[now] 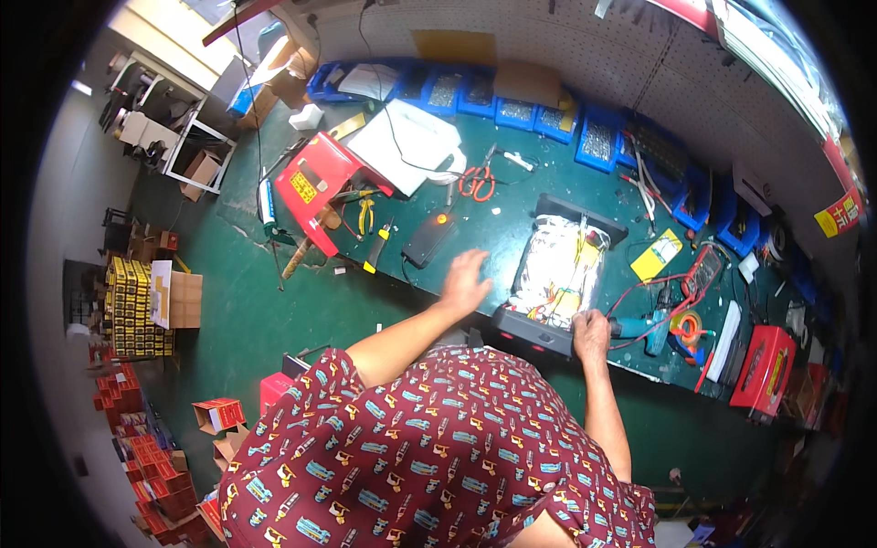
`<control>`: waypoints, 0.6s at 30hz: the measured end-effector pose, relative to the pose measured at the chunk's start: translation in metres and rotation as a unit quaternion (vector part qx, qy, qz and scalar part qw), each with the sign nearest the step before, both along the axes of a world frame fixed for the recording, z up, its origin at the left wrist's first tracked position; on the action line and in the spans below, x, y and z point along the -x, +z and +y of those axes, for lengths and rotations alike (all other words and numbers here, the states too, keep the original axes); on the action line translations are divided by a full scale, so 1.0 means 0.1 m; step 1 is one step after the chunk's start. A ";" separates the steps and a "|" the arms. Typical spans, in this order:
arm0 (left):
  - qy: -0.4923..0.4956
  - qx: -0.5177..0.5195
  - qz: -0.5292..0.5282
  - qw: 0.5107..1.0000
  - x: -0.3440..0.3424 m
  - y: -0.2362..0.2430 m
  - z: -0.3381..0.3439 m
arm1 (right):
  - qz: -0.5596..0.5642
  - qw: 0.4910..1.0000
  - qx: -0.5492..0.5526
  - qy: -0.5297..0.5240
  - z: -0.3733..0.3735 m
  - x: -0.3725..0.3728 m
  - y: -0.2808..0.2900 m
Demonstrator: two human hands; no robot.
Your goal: The person uses a multimeter to test an electronic component on a workbench. They connect the multimeter probes to the component, observe the readings, and then use scissors to trim wires. The person continues to test the component with the multimeter throughout the clip.
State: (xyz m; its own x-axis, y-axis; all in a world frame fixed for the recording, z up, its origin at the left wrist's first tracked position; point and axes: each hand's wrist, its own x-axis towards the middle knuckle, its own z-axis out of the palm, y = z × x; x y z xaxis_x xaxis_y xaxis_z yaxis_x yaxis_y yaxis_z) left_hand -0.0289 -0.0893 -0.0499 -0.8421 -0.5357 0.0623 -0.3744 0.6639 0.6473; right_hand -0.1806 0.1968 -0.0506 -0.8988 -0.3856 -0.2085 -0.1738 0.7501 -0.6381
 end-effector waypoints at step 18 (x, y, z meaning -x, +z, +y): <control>0.143 -0.042 -0.228 0.962 -0.35 -0.41 -1.29 | 0.067 0.993 -0.023 -0.095 -0.14 -0.17 0.12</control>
